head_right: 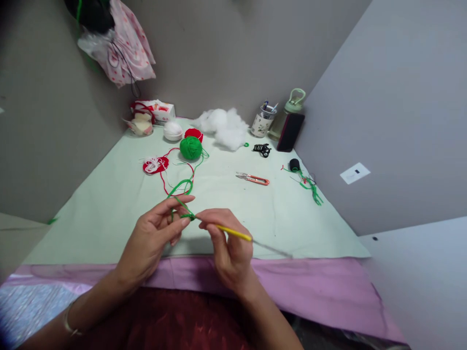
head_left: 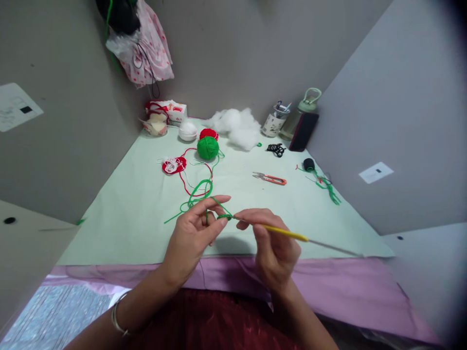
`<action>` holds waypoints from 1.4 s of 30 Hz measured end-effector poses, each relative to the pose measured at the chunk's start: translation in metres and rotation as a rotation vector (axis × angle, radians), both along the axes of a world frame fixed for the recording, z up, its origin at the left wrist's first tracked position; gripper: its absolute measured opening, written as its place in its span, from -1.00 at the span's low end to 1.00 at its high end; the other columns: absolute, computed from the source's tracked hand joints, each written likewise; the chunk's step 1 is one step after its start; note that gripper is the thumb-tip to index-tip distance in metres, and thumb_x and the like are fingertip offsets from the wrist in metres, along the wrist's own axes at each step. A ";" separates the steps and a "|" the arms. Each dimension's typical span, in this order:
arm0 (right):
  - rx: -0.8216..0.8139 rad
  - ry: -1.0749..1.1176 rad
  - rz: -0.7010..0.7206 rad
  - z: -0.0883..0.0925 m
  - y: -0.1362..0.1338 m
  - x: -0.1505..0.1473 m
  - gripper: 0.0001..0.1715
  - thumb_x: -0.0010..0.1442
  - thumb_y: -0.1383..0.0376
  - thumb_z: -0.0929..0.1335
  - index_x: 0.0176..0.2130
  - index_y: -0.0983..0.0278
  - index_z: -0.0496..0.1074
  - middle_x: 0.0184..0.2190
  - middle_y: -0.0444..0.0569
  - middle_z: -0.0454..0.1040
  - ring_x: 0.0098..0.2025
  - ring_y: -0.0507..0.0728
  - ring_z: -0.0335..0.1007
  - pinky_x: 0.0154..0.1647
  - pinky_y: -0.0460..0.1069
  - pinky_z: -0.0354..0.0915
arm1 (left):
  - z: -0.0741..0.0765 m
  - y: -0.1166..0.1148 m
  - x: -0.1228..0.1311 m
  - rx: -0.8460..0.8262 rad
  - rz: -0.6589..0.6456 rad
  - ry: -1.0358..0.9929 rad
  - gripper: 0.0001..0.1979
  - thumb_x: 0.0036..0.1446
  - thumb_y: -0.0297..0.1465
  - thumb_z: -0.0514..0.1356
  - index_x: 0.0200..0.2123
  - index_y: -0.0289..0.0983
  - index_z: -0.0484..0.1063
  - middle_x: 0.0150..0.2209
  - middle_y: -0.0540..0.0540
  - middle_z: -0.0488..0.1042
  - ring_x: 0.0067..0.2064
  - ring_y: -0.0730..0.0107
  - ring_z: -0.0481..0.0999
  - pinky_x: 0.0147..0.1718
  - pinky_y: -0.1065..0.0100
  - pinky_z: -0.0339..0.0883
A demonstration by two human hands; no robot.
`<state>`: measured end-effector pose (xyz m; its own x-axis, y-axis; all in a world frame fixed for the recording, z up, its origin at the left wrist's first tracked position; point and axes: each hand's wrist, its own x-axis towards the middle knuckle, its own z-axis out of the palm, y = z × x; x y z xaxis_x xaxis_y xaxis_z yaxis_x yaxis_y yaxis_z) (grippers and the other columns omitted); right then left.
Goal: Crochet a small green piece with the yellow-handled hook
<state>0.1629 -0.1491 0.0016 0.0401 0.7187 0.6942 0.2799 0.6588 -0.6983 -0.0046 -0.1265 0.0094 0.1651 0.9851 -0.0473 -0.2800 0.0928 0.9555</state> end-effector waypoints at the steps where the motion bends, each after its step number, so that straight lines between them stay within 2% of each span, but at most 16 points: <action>1: 0.045 -0.067 -0.008 0.000 -0.001 0.000 -0.71 0.47 0.45 0.30 0.01 0.17 0.56 -0.19 -0.01 0.67 -0.15 0.13 0.62 -0.15 0.07 0.55 | 0.001 0.000 0.000 0.015 0.013 0.032 -0.68 0.19 -0.38 0.45 0.03 -0.10 0.70 -0.30 0.04 0.46 -0.50 0.61 0.25 -0.51 0.47 0.20; 4: 0.141 -0.198 -0.039 -0.002 -0.002 0.000 -0.73 0.45 0.47 0.31 -0.01 0.21 0.56 -0.20 0.04 0.68 -0.08 0.17 0.64 -0.13 0.07 0.56 | 0.005 -0.001 -0.001 0.072 0.065 0.127 -0.73 0.17 -0.42 0.44 -0.04 -0.16 0.72 -0.35 0.04 0.44 -0.50 0.60 0.25 -0.49 0.46 0.19; 6: 0.139 -0.185 -0.042 -0.003 -0.002 0.000 -0.72 0.45 0.46 0.31 0.00 0.20 0.55 -0.21 0.03 0.68 -0.09 0.18 0.65 -0.14 0.08 0.57 | 0.007 -0.001 -0.001 0.100 0.086 0.154 -0.74 0.16 -0.43 0.44 -0.05 -0.17 0.73 -0.36 0.04 0.44 -0.49 0.59 0.26 -0.48 0.46 0.19; 10: 0.075 -0.063 -0.001 -0.006 0.002 -0.004 -0.69 0.45 0.48 0.30 -0.02 0.18 0.56 -0.21 -0.01 0.68 -0.13 0.16 0.64 -0.14 0.08 0.55 | 0.002 -0.001 -0.002 0.086 0.050 0.112 -0.71 0.16 -0.44 0.43 -0.03 -0.14 0.72 -0.36 0.06 0.43 -0.51 0.62 0.26 -0.51 0.50 0.19; 16: 0.117 0.024 -0.002 -0.013 0.006 -0.009 -0.66 0.46 0.49 0.29 0.01 0.18 0.58 -0.21 -0.02 0.67 -0.12 0.15 0.63 -0.13 0.05 0.54 | -0.010 0.001 0.003 0.008 0.047 -0.025 -0.66 0.15 -0.35 0.49 0.01 -0.07 0.71 -0.33 0.07 0.44 -0.49 0.65 0.29 -0.54 0.57 0.23; 19: 0.110 0.027 -0.003 -0.015 0.005 -0.008 -0.66 0.46 0.49 0.30 0.01 0.17 0.58 -0.22 -0.03 0.68 -0.12 0.14 0.64 -0.13 0.05 0.55 | -0.009 0.001 0.004 0.009 0.062 -0.060 -0.65 0.12 -0.35 0.51 0.00 -0.09 0.71 -0.31 0.05 0.47 -0.47 0.63 0.33 -0.53 0.57 0.29; 25: 0.119 -0.016 -0.029 -0.013 0.003 -0.007 -0.67 0.46 0.48 0.30 0.02 0.17 0.58 -0.21 -0.01 0.68 -0.12 0.15 0.66 -0.15 0.06 0.58 | -0.005 0.003 0.002 0.024 0.090 -0.023 -0.69 0.10 -0.38 0.51 -0.04 -0.14 0.72 -0.40 0.07 0.48 -0.48 0.60 0.33 -0.52 0.56 0.31; 28: 0.170 -0.059 -0.054 -0.015 0.003 -0.008 -0.70 0.48 0.44 0.31 0.03 0.18 0.58 -0.20 0.02 0.68 -0.10 0.16 0.66 -0.17 0.06 0.60 | -0.006 0.005 0.002 0.014 0.074 -0.041 -0.68 0.11 -0.38 0.51 -0.03 -0.15 0.72 -0.38 0.06 0.50 -0.48 0.61 0.33 -0.52 0.56 0.31; 31: 0.234 -0.132 -0.098 -0.021 0.002 -0.007 -0.68 0.47 0.43 0.33 0.09 0.17 0.58 -0.08 0.08 0.68 -0.10 0.16 0.66 -0.19 0.06 0.61 | -0.005 0.006 0.003 -0.037 0.044 -0.102 -0.66 0.07 -0.41 0.52 -0.04 -0.17 0.72 -0.33 0.05 0.50 -0.50 0.64 0.33 -0.56 0.58 0.28; 34: 0.335 -0.332 -0.197 -0.028 0.003 -0.003 -0.56 0.40 0.46 0.40 0.20 0.16 0.55 -0.02 0.08 0.65 -0.05 0.17 0.65 -0.16 0.04 0.62 | 0.000 0.004 0.005 -0.094 0.003 -0.170 -0.55 0.00 -0.46 0.55 0.01 -0.19 0.69 -0.33 0.05 0.51 -0.50 0.65 0.31 -0.59 0.60 0.24; 37: 0.396 -0.507 -0.278 -0.028 0.002 -0.001 -0.48 0.36 0.47 0.43 0.23 0.10 0.54 -0.09 0.01 0.62 -0.06 0.18 0.63 -0.16 0.04 0.62 | 0.007 0.001 0.004 -0.218 -0.094 -0.304 -0.45 -0.02 -0.41 0.58 0.09 -0.22 0.65 -0.41 0.09 0.44 -0.56 0.70 0.21 -0.65 0.63 0.13; 40: 0.290 -0.381 -0.224 -0.020 0.001 -0.001 -0.55 0.40 0.45 0.40 0.17 0.04 0.57 -0.13 -0.04 0.60 -0.14 0.13 0.62 -0.22 0.03 0.59 | 0.012 0.002 0.000 -0.347 -0.202 -0.431 -0.46 0.00 -0.39 0.57 0.09 -0.28 0.64 -0.52 0.18 0.30 -0.63 0.77 0.03 -0.69 0.64 0.00; 42: 0.137 -0.159 -0.131 -0.012 0.001 -0.003 -0.64 0.44 0.44 0.36 0.09 0.08 0.60 -0.20 -0.05 0.61 -0.19 0.12 0.59 -0.23 0.04 0.56 | 0.015 0.004 -0.003 -0.343 -0.179 -0.453 -0.50 0.00 -0.45 0.56 0.05 -0.31 0.65 -0.52 0.18 0.30 -0.65 0.81 -0.01 -0.69 0.65 -0.03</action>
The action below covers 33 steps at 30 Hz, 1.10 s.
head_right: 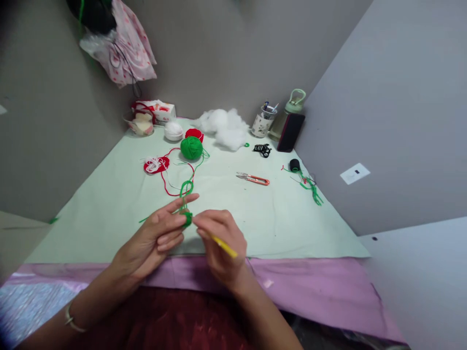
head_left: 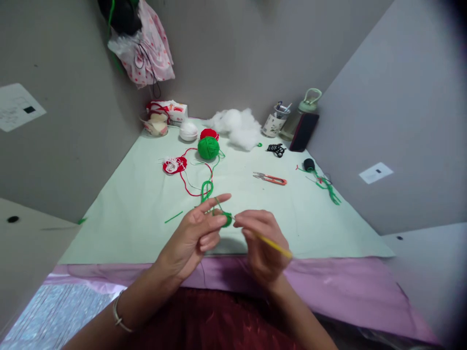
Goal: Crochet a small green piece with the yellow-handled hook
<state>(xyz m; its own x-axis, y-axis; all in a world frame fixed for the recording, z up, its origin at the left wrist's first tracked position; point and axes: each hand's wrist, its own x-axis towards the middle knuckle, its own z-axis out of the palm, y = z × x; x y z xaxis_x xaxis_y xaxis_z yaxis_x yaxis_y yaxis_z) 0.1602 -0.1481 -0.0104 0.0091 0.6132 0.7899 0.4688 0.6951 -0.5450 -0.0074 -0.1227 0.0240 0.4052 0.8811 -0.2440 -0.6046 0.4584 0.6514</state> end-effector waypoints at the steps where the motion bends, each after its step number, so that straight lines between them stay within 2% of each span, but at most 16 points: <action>1: -0.067 0.127 0.050 0.004 0.000 -0.001 -0.67 0.45 0.44 0.35 0.04 0.10 0.61 -0.26 -0.07 0.60 -0.24 0.11 0.58 -0.24 0.04 0.54 | 0.001 0.001 -0.001 0.012 0.037 0.011 -0.52 0.00 -0.48 0.55 0.03 -0.30 0.66 -0.49 0.17 0.34 -0.65 0.83 0.00 -0.69 0.65 -0.03; 4: -0.207 0.425 0.189 0.011 0.004 -0.004 -0.73 0.47 0.39 0.34 -0.07 0.13 0.64 -0.32 -0.11 0.58 -0.37 0.06 0.51 -0.32 0.02 0.47 | 0.002 0.000 0.000 0.063 0.095 0.062 -0.50 -0.03 -0.51 0.55 0.03 -0.24 0.66 -0.35 0.10 0.45 -0.66 0.87 0.08 -0.69 0.64 -0.03; 7: -0.260 0.475 0.259 0.013 0.007 -0.008 -0.75 0.46 0.38 0.36 -0.09 0.13 0.65 -0.21 -0.08 0.62 -0.39 0.02 0.50 -0.35 0.00 0.47 | 0.000 -0.002 0.003 0.110 0.066 0.119 -0.49 -0.02 -0.49 0.55 0.05 -0.17 0.67 -0.29 0.08 0.47 -0.66 0.85 0.16 -0.70 0.62 0.01; 10: -0.222 0.339 0.173 0.010 0.006 -0.011 -0.70 0.45 0.43 0.37 -0.03 0.10 0.65 -0.22 -0.08 0.63 -0.35 0.03 0.52 -0.32 -0.02 0.49 | -0.005 -0.004 0.007 0.160 0.106 0.179 -0.50 0.01 -0.46 0.55 0.06 -0.15 0.66 -0.28 0.07 0.49 -0.63 0.79 0.27 -0.67 0.60 0.10; 12: -0.112 0.153 0.066 0.007 0.003 -0.011 -0.65 0.41 0.46 0.39 0.04 0.10 0.64 -0.19 -0.05 0.64 -0.26 0.08 0.57 -0.26 0.00 0.53 | -0.007 -0.003 0.008 0.176 0.135 0.185 -0.49 0.03 -0.42 0.55 0.08 -0.16 0.65 -0.32 0.08 0.48 -0.62 0.75 0.29 -0.66 0.59 0.13; 14: 0.016 -0.027 -0.015 0.005 0.001 -0.009 -0.59 0.38 0.48 0.41 0.09 0.09 0.63 -0.10 0.02 0.64 -0.14 0.14 0.61 -0.20 0.04 0.56 | -0.008 -0.002 0.008 0.139 0.098 0.144 -0.50 0.05 -0.37 0.55 0.09 -0.20 0.64 -0.44 0.13 0.39 -0.64 0.74 0.22 -0.67 0.60 0.09; 16: 0.039 -0.068 -0.037 0.005 0.000 -0.006 -0.59 0.37 0.49 0.41 0.08 0.10 0.64 -0.10 0.03 0.64 -0.12 0.15 0.61 -0.20 0.05 0.57 | -0.006 0.001 0.006 0.067 0.018 0.085 -0.52 0.05 -0.37 0.55 0.06 -0.26 0.65 -0.55 0.19 0.25 -0.65 0.75 0.09 -0.68 0.61 0.01; 18: -0.051 0.062 -0.003 0.009 0.002 -0.002 -0.65 0.40 0.48 0.39 0.02 0.12 0.66 -0.23 -0.02 0.64 -0.20 0.14 0.61 -0.24 0.04 0.55 | -0.004 0.004 0.004 0.016 -0.018 0.046 -0.58 0.03 -0.40 0.55 -0.01 -0.30 0.68 -0.57 0.20 0.20 -0.64 0.76 -0.01 -0.68 0.61 -0.06; 20: -0.154 0.258 0.056 0.013 0.005 -0.001 -0.72 0.43 0.43 0.37 -0.06 0.14 0.66 -0.34 -0.08 0.60 -0.32 0.10 0.56 -0.31 0.03 0.51 | -0.003 0.006 0.003 0.022 0.021 0.043 -0.61 0.01 -0.43 0.55 -0.06 -0.30 0.69 -0.50 0.16 0.29 -0.63 0.79 -0.04 -0.69 0.60 -0.08; 22: -0.215 0.393 0.130 0.016 0.008 -0.002 -0.77 0.44 0.38 0.37 -0.12 0.16 0.66 -0.35 -0.09 0.59 -0.40 0.07 0.51 -0.36 0.02 0.48 | -0.002 0.004 0.005 0.066 0.067 0.081 -0.61 -0.01 -0.44 0.56 -0.06 -0.26 0.70 -0.40 0.09 0.41 -0.62 0.80 0.02 -0.68 0.60 -0.04; 27: -0.263 0.433 0.232 0.015 0.013 -0.009 -0.79 0.43 0.34 0.40 -0.13 0.16 0.69 -0.21 -0.03 0.68 -0.33 0.07 0.54 -0.36 0.00 0.50 | -0.007 -0.001 0.010 0.232 0.080 0.202 -0.65 0.08 -0.40 0.52 -0.03 -0.20 0.71 -0.31 0.01 0.51 -0.48 0.63 0.31 -0.55 0.55 0.26; 33: -0.291 0.475 0.262 0.010 0.013 -0.005 -0.81 0.44 0.30 0.40 -0.12 0.16 0.68 -0.24 -0.04 0.67 -0.38 0.05 0.52 -0.36 -0.01 0.50 | -0.006 0.001 0.006 0.257 0.106 0.245 -0.75 0.14 -0.37 0.48 -0.09 -0.24 0.72 -0.33 0.03 0.48 -0.54 0.66 0.28 -0.61 0.54 0.23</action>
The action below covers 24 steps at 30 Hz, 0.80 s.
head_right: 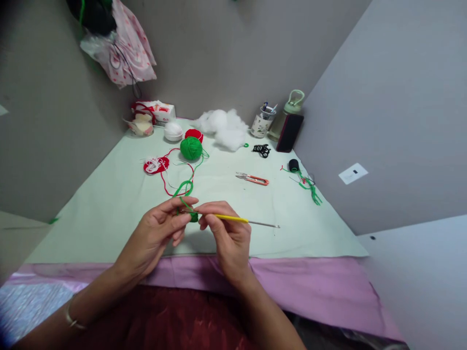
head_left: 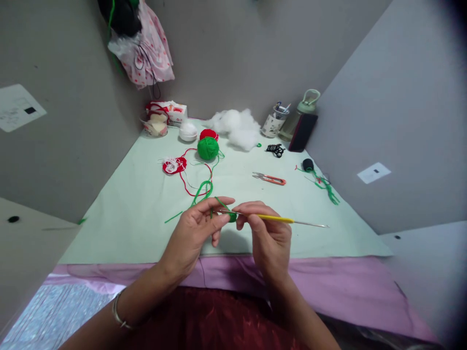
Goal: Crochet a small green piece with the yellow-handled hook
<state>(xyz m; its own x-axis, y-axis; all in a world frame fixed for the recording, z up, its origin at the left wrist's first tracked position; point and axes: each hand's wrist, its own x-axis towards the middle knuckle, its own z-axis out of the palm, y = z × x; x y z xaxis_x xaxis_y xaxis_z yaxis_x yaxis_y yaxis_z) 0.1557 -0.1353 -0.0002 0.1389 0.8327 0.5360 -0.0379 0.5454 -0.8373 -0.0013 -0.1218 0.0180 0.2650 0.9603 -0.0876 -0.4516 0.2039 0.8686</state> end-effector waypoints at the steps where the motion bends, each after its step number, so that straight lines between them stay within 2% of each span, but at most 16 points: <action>1: -0.019 0.014 0.004 0.000 0.000 0.001 -0.82 0.44 0.28 0.40 -0.12 0.17 0.66 -0.24 -0.04 0.67 -0.39 0.05 0.52 -0.36 -0.01 0.51 | 0.000 0.000 0.000 -0.001 -0.005 0.004 -0.75 0.13 -0.37 0.49 -0.09 -0.25 0.71 -0.32 0.02 0.50 -0.55 0.66 0.29 -0.61 0.53 0.23; 7: -0.086 0.168 0.070 0.002 0.003 0.001 -0.79 0.48 0.21 0.35 -0.17 0.22 0.56 -0.27 -0.01 0.70 -0.45 0.04 0.54 -0.41 -0.03 0.52 | 0.004 -0.001 -0.002 -0.016 -0.025 0.015 -0.73 0.13 -0.36 0.48 -0.09 -0.27 0.70 -0.42 0.04 0.48 -0.58 0.61 0.36 -0.59 0.49 0.28; 10: -0.085 0.143 0.077 0.003 0.001 0.002 -0.77 0.50 0.22 0.33 -0.17 0.22 0.55 -0.26 -0.01 0.71 -0.44 0.05 0.57 -0.41 -0.03 0.53 | 0.005 -0.002 -0.002 -0.022 -0.025 0.002 -0.75 0.14 -0.36 0.46 -0.10 -0.27 0.69 -0.45 0.06 0.47 -0.57 0.58 0.39 -0.56 0.47 0.32; 15: -0.004 -0.066 -0.007 0.002 -0.009 0.007 -0.76 0.52 0.31 0.29 -0.06 0.17 0.58 -0.19 -0.04 0.70 -0.36 0.06 0.60 -0.30 0.02 0.56 | -0.001 -0.002 -0.003 0.009 0.013 0.023 -0.78 0.16 -0.36 0.45 -0.10 -0.24 0.70 -0.37 0.04 0.49 -0.50 0.55 0.45 -0.45 0.43 0.43; 20: 0.262 -0.375 -0.112 0.003 -0.013 0.008 -0.72 0.50 0.41 0.28 0.02 0.18 0.55 -0.19 0.00 0.69 -0.14 0.16 0.66 -0.14 0.09 0.58 | -0.007 -0.003 -0.004 0.091 0.030 0.094 -0.74 0.22 -0.37 0.44 -0.01 -0.15 0.69 -0.32 0.04 0.53 -0.42 0.52 0.54 -0.25 0.39 0.51; 24: 0.380 -0.593 -0.204 -0.001 -0.014 0.006 -0.71 0.50 0.40 0.29 0.07 0.17 0.53 -0.16 0.03 0.68 -0.10 0.16 0.67 -0.18 0.05 0.60 | -0.003 -0.006 -0.002 0.102 0.092 0.122 -0.67 0.11 -0.45 0.50 -0.03 -0.16 0.69 -0.32 0.05 0.52 -0.41 0.53 0.53 -0.32 0.45 0.50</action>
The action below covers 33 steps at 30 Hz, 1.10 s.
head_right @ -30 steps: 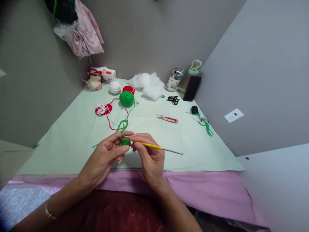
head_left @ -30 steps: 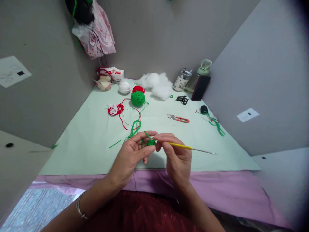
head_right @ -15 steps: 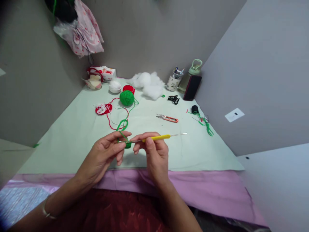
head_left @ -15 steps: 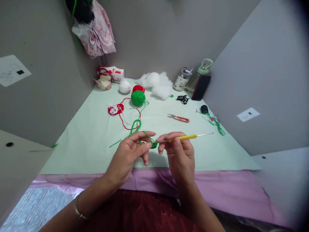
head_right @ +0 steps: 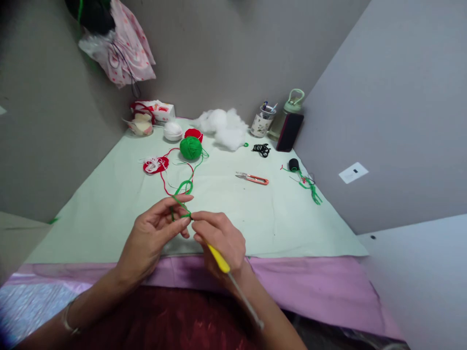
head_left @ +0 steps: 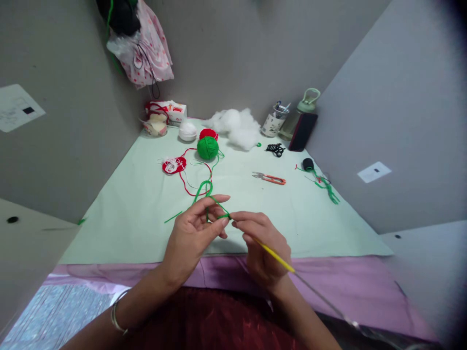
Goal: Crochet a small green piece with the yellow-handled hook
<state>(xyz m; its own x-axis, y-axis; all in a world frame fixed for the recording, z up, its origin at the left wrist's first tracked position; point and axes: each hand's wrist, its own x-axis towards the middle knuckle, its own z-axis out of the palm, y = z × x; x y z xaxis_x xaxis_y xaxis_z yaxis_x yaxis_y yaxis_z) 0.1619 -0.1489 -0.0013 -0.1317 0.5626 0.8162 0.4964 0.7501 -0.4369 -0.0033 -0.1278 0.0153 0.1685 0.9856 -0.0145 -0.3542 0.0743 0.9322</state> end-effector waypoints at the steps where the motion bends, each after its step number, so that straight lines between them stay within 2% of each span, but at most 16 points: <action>1: 0.021 -0.064 -0.057 -0.002 0.000 -0.001 -0.69 0.48 0.41 0.31 0.09 0.15 0.53 -0.12 0.03 0.67 -0.10 0.16 0.67 -0.19 0.04 0.60 | 0.002 -0.001 0.001 -0.013 0.009 -0.014 -0.62 0.06 -0.47 0.52 -0.02 -0.17 0.69 -0.33 0.05 0.52 -0.42 0.54 0.50 -0.39 0.49 0.47; 3: 0.095 -0.175 -0.170 -0.006 -0.001 -0.002 -0.62 0.42 0.43 0.38 0.13 0.09 0.54 -0.10 0.02 0.66 -0.09 0.17 0.66 -0.18 0.05 0.61 | 0.004 -0.002 0.001 -0.094 -0.020 -0.088 -0.50 0.00 -0.47 0.55 0.05 -0.19 0.66 -0.34 0.06 0.51 -0.51 0.61 0.38 -0.55 0.55 0.33; 5: 0.168 -0.196 -0.210 -0.009 -0.002 -0.003 -0.58 0.38 0.45 0.42 0.13 0.06 0.56 -0.11 0.01 0.64 -0.08 0.19 0.66 -0.18 0.06 0.61 | 0.006 0.000 0.001 -0.231 -0.118 -0.200 -0.45 0.02 -0.41 0.55 0.12 -0.22 0.63 -0.42 0.10 0.44 -0.60 0.70 0.19 -0.68 0.58 0.12; 7: 0.108 -0.068 -0.160 -0.007 -0.001 -0.005 -0.63 0.41 0.44 0.38 0.09 0.08 0.58 -0.14 0.01 0.63 -0.12 0.18 0.64 -0.20 0.08 0.61 | 0.007 0.003 -0.002 -0.342 -0.205 -0.296 -0.48 0.04 -0.37 0.54 0.09 -0.29 0.63 -0.53 0.17 0.30 -0.64 0.74 0.02 -0.71 0.60 -0.03; 9: -0.067 0.185 -0.080 -0.001 0.001 -0.006 -0.70 0.46 0.42 0.33 0.00 0.13 0.60 -0.24 -0.02 0.61 -0.24 0.14 0.60 -0.27 0.07 0.57 | 0.008 0.007 -0.004 -0.362 -0.211 -0.344 -0.53 0.03 -0.41 0.55 0.03 -0.32 0.64 -0.54 0.19 0.27 -0.64 0.77 -0.05 -0.71 0.62 -0.07; 12: -0.291 0.518 0.080 0.008 0.005 -0.007 -0.74 0.49 0.36 0.31 -0.12 0.18 0.60 -0.31 -0.06 0.57 -0.43 0.05 0.47 -0.39 0.01 0.47 | 0.011 0.008 -0.005 -0.303 -0.166 -0.325 -0.51 0.00 -0.44 0.56 0.03 -0.25 0.64 -0.37 0.10 0.45 -0.65 0.83 0.03 -0.72 0.62 -0.05; 14: -0.322 0.547 0.141 0.010 0.007 -0.008 -0.75 0.49 0.35 0.33 -0.13 0.17 0.62 -0.25 -0.04 0.61 -0.41 0.05 0.48 -0.39 0.00 0.47 | 0.011 0.006 -0.003 -0.260 -0.163 -0.281 -0.49 0.01 -0.42 0.56 0.06 -0.20 0.63 -0.30 0.07 0.50 -0.65 0.83 0.11 -0.72 0.62 -0.01; 17: -0.237 0.360 0.086 0.007 0.008 -0.010 -0.73 0.45 0.41 0.35 -0.04 0.15 0.63 -0.17 -0.01 0.67 -0.23 0.12 0.59 -0.27 0.05 0.54 | 0.008 0.003 0.001 -0.211 -0.117 -0.225 -0.51 0.03 -0.42 0.55 0.06 -0.18 0.64 -0.28 0.06 0.51 -0.63 0.79 0.20 -0.69 0.60 0.10; 20: -0.088 0.121 -0.042 -0.002 0.004 -0.011 -0.61 0.41 0.49 0.37 0.08 0.11 0.61 -0.15 0.00 0.68 -0.15 0.15 0.63 -0.21 0.06 0.58 | 0.002 0.002 0.004 -0.187 -0.061 -0.215 -0.48 0.00 -0.46 0.55 0.07 -0.18 0.65 -0.31 0.08 0.50 -0.62 0.76 0.23 -0.68 0.60 0.14; 22: 0.022 -0.010 -0.121 -0.007 0.001 -0.010 -0.53 0.37 0.50 0.42 0.14 0.08 0.60 -0.08 0.03 0.67 -0.10 0.17 0.64 -0.19 0.06 0.59 | 0.000 0.004 0.004 -0.216 -0.098 -0.249 -0.48 0.00 -0.44 0.56 0.07 -0.20 0.65 -0.40 0.12 0.45 -0.63 0.75 0.19 -0.69 0.60 0.09; 24: 0.059 -0.033 -0.131 -0.007 -0.001 -0.007 -0.52 0.35 0.50 0.43 0.15 0.08 0.60 -0.04 0.04 0.65 -0.06 0.18 0.63 -0.17 0.07 0.58 | 0.001 0.006 0.002 -0.290 -0.180 -0.306 -0.53 0.01 -0.40 0.57 0.03 -0.25 0.67 -0.52 0.17 0.33 -0.65 0.75 0.09 -0.70 0.62 0.02; 26: -0.021 0.106 -0.081 -0.004 -0.001 -0.005 -0.58 0.38 0.51 0.40 0.09 0.10 0.63 -0.12 0.00 0.65 -0.13 0.15 0.61 -0.18 0.06 0.56 | 0.004 0.009 -0.001 -0.356 -0.230 -0.366 -0.59 0.03 -0.39 0.56 -0.02 -0.30 0.69 -0.57 0.20 0.21 -0.64 0.76 0.00 -0.70 0.63 -0.02; 28: -0.167 0.340 -0.018 0.001 0.001 -0.004 -0.64 0.42 0.48 0.36 0.00 0.11 0.65 -0.25 -0.07 0.63 -0.25 0.10 0.57 -0.24 0.03 0.50 | 0.006 0.011 -0.002 -0.362 -0.210 -0.393 -0.62 0.02 -0.42 0.56 -0.06 -0.32 0.70 -0.53 0.18 0.24 -0.63 0.78 -0.01 -0.70 0.64 -0.03; 30: -0.291 0.524 0.071 0.005 0.004 -0.006 -0.70 0.45 0.43 0.36 -0.08 0.10 0.67 -0.31 -0.11 0.61 -0.34 0.06 0.51 -0.29 0.01 0.45 | 0.006 0.011 -0.002 -0.315 -0.168 -0.358 -0.63 0.02 -0.43 0.55 -0.06 -0.29 0.70 -0.45 0.13 0.34 -0.63 0.80 0.06 -0.69 0.63 0.01; 33: -0.394 0.591 0.184 0.004 0.008 -0.009 -0.76 0.44 0.37 0.40 -0.11 0.10 0.69 -0.23 -0.09 0.65 -0.34 0.04 0.49 -0.31 0.00 0.43 | 0.002 0.007 0.002 -0.204 -0.120 -0.242 -0.65 0.07 -0.41 0.52 -0.04 -0.24 0.69 -0.34 0.06 0.48 -0.61 0.76 0.25 -0.64 0.58 0.18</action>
